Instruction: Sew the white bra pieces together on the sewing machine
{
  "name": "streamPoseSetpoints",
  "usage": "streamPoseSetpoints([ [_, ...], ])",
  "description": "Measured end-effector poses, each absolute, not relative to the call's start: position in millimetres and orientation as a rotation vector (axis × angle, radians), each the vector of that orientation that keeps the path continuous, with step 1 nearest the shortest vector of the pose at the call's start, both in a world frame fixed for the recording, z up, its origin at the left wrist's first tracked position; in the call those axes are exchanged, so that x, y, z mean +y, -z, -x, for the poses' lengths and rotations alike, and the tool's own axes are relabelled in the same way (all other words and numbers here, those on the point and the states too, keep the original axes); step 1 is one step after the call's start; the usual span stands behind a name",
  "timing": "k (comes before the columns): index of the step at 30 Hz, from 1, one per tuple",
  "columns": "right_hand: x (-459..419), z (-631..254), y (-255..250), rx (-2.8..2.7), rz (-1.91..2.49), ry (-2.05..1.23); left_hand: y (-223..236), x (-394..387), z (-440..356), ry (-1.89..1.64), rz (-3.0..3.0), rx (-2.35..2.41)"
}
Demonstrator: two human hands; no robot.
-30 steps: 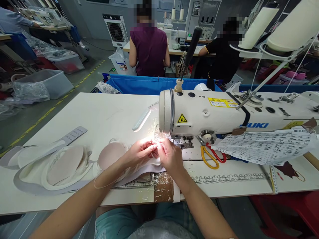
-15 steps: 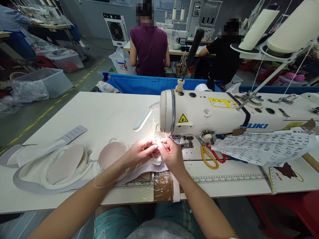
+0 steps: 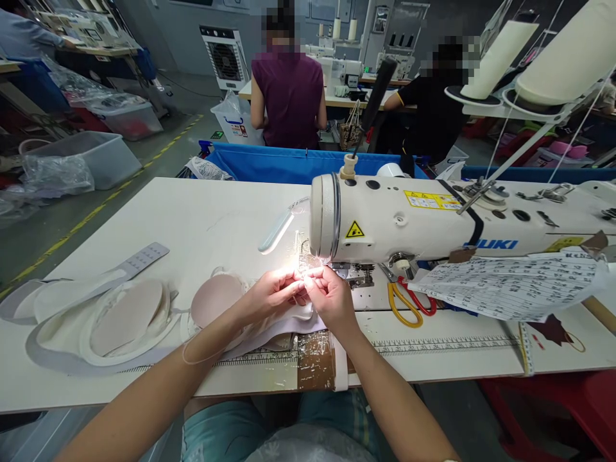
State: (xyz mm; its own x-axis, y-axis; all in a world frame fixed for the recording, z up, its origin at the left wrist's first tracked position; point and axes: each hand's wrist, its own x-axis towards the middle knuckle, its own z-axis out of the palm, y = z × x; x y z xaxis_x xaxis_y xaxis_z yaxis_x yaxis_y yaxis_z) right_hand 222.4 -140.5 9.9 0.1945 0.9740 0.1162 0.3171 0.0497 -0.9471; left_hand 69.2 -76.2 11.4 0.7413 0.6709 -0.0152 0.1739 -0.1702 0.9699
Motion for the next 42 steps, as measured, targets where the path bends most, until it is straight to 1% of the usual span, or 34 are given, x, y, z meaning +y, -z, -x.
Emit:
streamPoseSetpoints([
  [9,-141,-222,-8,-1.278,1.442,-0.876,-12,-76,-69,-0.506,-1.731,0.662],
  [13,-141,-221,-7,-1.304,1.458,-0.821,-21,-75,-66,-0.534,-1.904,0.705],
  [16,-142,-220,-7,-1.379,1.515,-0.652,-24,-75,-63,-0.645,-2.040,0.791],
  [19,-143,-217,-5,-1.469,1.568,-0.391,-22,-75,-62,-0.728,-2.123,0.856],
  [24,-142,-216,4,-1.651,1.580,-0.027,-16,-79,-66,-0.728,-2.351,0.887],
  [27,-140,-216,9,-1.725,1.572,0.126,-15,-80,-67,-0.706,-2.481,0.894],
  [31,-137,-216,12,-1.757,1.532,0.230,-14,-80,-66,-0.674,-2.640,0.914],
  [34,-136,-215,14,-1.766,1.500,0.260,-14,-80,-65,-0.651,-2.745,0.918],
  [37,-136,-214,14,-1.753,1.510,0.212,-14,-80,-64,-0.648,-2.806,0.891],
  [39,-136,-214,12,-1.722,1.535,0.115,-14,-80,-64,-0.658,-2.813,0.880],
  [42,-136,-215,8,-1.642,1.565,-0.123,-15,-79,-63,-0.683,-2.744,0.866],
])
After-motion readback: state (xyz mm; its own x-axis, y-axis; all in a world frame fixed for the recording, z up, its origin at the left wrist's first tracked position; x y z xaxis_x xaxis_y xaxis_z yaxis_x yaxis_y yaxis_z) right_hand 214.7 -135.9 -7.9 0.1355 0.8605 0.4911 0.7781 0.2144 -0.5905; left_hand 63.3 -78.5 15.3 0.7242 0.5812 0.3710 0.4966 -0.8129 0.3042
